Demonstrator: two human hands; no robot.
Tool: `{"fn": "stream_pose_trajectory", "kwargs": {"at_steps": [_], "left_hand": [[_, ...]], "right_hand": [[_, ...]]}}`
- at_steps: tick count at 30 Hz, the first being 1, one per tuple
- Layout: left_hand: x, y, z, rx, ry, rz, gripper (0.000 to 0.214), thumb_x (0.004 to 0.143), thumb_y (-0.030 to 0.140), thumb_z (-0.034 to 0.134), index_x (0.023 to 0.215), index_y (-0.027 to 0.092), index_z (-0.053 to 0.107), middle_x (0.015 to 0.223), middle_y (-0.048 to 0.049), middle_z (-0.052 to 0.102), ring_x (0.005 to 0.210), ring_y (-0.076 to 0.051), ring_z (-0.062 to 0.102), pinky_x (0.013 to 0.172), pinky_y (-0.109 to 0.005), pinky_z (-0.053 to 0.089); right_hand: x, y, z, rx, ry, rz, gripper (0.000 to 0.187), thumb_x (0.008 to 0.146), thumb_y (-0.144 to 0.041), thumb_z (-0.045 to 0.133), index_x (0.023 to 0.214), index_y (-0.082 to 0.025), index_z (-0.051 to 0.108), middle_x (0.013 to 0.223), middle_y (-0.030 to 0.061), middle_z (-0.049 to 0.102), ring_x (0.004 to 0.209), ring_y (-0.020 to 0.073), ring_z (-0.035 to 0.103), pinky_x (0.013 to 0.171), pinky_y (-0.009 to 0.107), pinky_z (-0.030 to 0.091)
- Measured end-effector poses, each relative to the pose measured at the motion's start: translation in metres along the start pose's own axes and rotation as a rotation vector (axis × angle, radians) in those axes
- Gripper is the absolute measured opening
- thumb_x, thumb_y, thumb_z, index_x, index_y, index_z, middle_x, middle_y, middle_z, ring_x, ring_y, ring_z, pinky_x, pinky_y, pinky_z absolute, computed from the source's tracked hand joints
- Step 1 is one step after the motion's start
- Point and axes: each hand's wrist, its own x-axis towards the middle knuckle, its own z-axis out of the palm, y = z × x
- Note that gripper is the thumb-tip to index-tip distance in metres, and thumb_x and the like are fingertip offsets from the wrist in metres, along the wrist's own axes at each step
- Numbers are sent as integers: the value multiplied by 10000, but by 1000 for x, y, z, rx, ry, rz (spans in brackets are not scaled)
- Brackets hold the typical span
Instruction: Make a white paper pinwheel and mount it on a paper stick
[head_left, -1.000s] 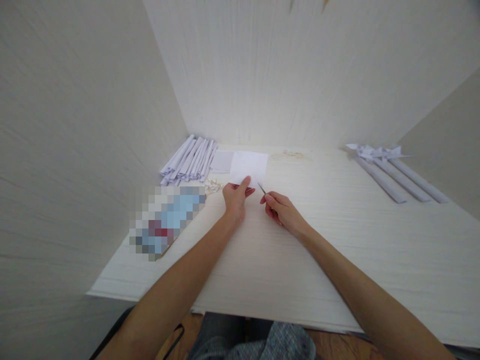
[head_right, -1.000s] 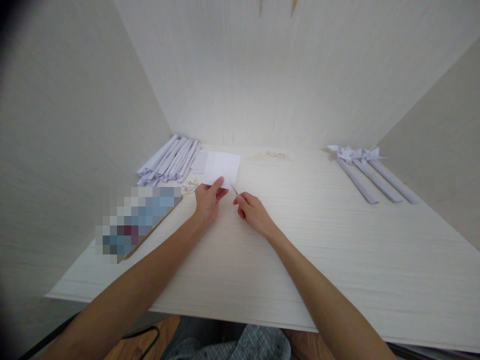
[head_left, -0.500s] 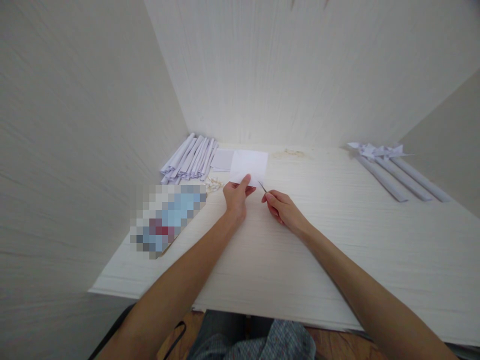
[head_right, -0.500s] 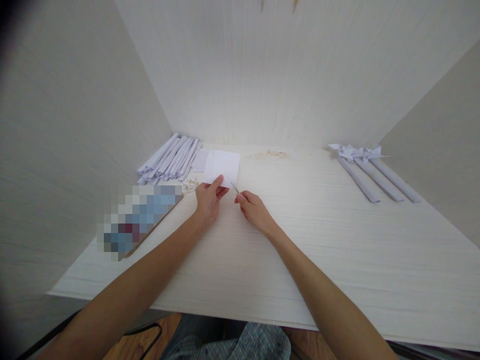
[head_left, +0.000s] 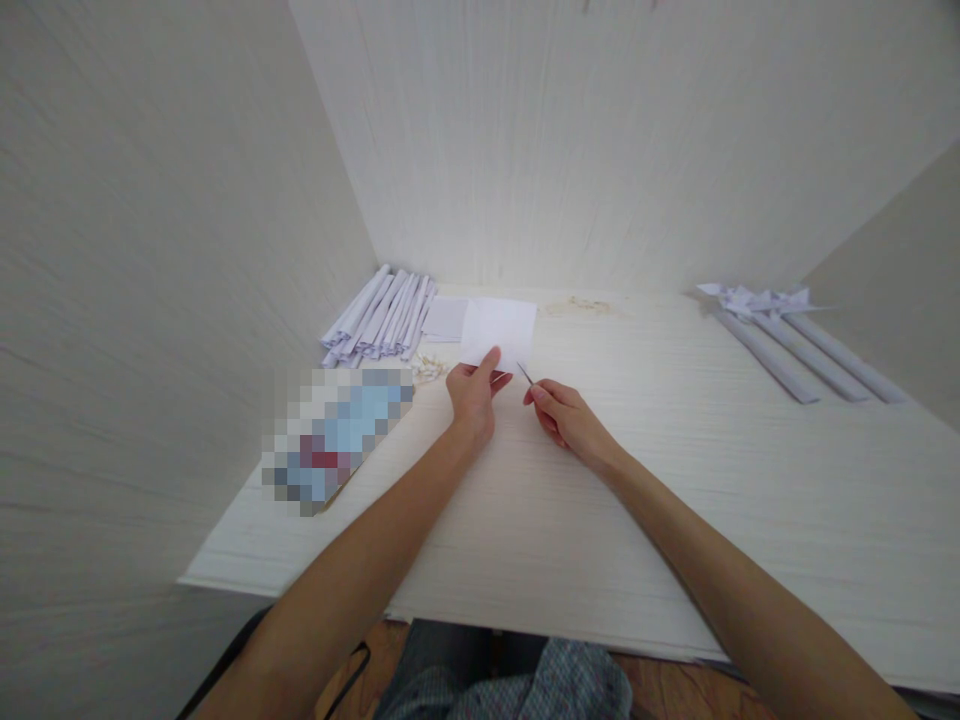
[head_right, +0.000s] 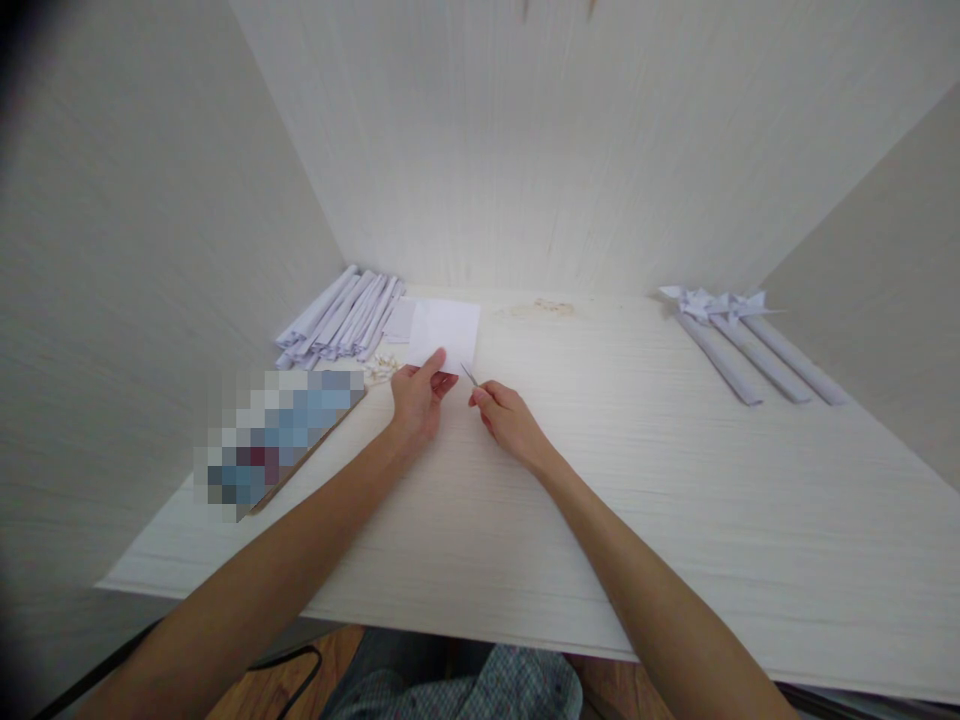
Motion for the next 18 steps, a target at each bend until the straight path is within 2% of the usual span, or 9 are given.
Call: {"fn": "stream_pose_trajectory", "kwargs": {"at_steps": [18], "left_hand": [[-1,-1,1,-36,2,-23,212,628,115,656,552,131,458,539,26,540,478,-58,516,513,-209,470]], "right_hand": [[0,-1,0,14,16,13,218,801,-342,374,700,-179,478,397,-99,313,317,49,235,360,204,182]]}}
